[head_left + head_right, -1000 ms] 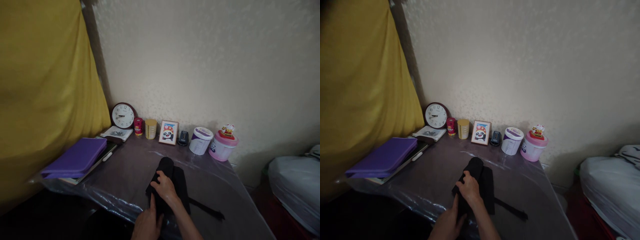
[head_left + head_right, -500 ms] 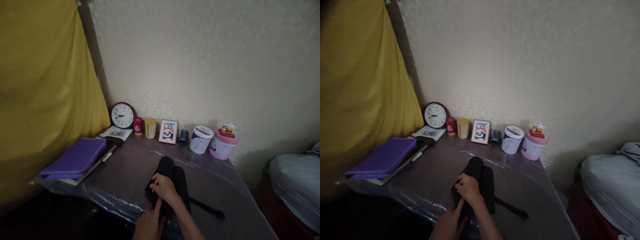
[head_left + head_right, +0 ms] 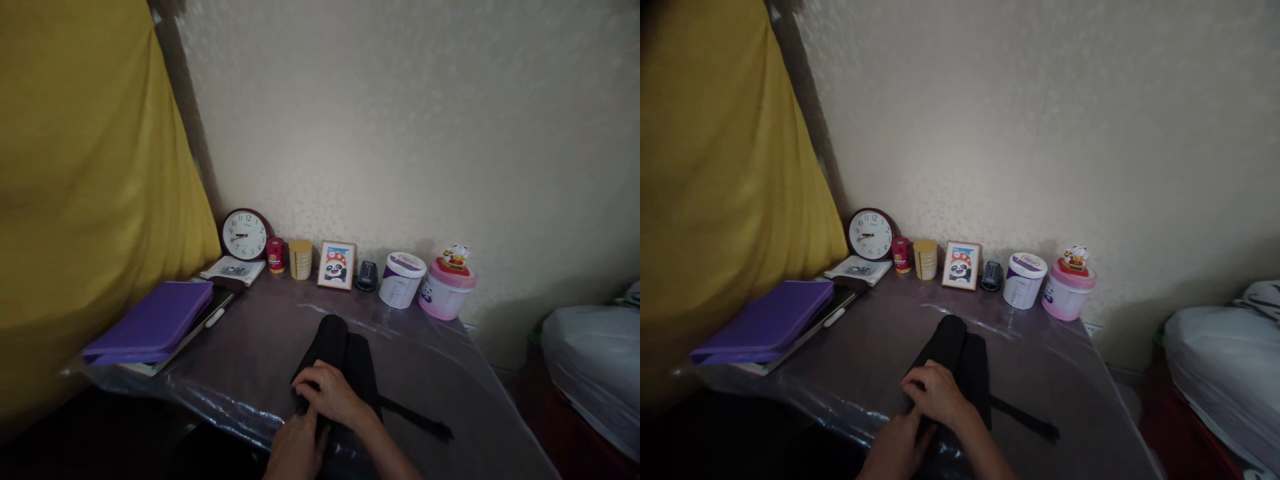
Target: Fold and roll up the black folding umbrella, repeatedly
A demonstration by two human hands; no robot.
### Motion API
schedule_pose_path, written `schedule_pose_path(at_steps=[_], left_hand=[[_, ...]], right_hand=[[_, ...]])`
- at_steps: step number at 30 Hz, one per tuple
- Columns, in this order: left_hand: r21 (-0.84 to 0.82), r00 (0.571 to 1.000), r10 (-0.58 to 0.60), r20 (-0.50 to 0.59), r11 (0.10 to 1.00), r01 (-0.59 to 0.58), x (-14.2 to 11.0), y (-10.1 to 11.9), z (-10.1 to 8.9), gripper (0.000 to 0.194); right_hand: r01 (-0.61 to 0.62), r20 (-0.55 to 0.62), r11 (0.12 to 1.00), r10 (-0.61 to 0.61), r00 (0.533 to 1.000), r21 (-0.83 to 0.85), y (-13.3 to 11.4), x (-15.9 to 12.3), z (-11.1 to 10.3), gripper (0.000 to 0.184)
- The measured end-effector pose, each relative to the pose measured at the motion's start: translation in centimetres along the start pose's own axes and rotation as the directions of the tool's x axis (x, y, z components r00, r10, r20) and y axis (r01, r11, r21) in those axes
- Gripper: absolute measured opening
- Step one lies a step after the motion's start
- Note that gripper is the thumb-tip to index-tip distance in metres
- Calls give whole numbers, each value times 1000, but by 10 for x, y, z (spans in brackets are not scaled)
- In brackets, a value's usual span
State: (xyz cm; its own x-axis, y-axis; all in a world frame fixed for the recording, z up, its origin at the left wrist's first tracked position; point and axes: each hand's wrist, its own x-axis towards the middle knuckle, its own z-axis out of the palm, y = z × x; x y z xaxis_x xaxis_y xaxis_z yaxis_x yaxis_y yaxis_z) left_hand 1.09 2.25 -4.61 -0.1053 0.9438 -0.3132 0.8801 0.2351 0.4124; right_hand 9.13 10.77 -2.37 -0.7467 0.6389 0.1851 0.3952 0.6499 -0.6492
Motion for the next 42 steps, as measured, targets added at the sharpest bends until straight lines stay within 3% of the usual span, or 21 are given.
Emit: schedule_pose_path(at_steps=[3, 7, 11, 19, 22, 26, 28, 30, 35, 39, 42], left_hand=[[-8, 1000, 7, -14, 1000, -7, 1, 0, 1, 47], [-34, 1000, 0, -21, 999, -1, 3, -2, 4, 65], [-57, 999, -28, -26, 998, 27, 4, -3, 7, 69], [-48, 998, -58, -12, 997, 57, 5, -2, 7, 70], [-71, 999, -47, -18, 996, 45, 7, -4, 9, 69], [-56, 998, -58, -29, 997, 57, 6, -3, 8, 68], [-54, 997, -73, -18, 996, 72, 5, -1, 7, 68], [-60, 997, -76, 1, 995, 76, 4, 0, 6, 69], [-34, 997, -73, -33, 997, 72, 5, -1, 10, 66], [-43, 997, -74, -39, 996, 72, 5, -4, 13, 63], [-68, 999, -42, -32, 997, 39, 5, -5, 13, 59]], right_hand=[[98, -121, 992, -89, 989, 75, 6, -11, -4, 21], [108, -240, 993, -94, 966, 46, 26, -20, -7, 23], [115, -220, 991, -129, 967, -74, 50, -13, -7, 26], [113, -199, 968, -158, 967, -222, 92, 33, -14, 30], [69, -199, 957, -129, 971, -281, 106, 50, -20, 31], [-110, -286, 928, 3, 958, -357, 114, 67, -30, 32], [-172, -349, 913, 36, 937, -370, 111, 69, -32, 34], [-152, -351, 910, 7, 936, -386, 103, 65, -30, 34], [57, -156, 938, -117, 981, -343, 67, 34, -7, 31], [140, 1, 954, -145, 989, -265, 32, 7, 10, 32], [168, 51, 971, -161, 986, -171, 10, -7, 9, 33]])
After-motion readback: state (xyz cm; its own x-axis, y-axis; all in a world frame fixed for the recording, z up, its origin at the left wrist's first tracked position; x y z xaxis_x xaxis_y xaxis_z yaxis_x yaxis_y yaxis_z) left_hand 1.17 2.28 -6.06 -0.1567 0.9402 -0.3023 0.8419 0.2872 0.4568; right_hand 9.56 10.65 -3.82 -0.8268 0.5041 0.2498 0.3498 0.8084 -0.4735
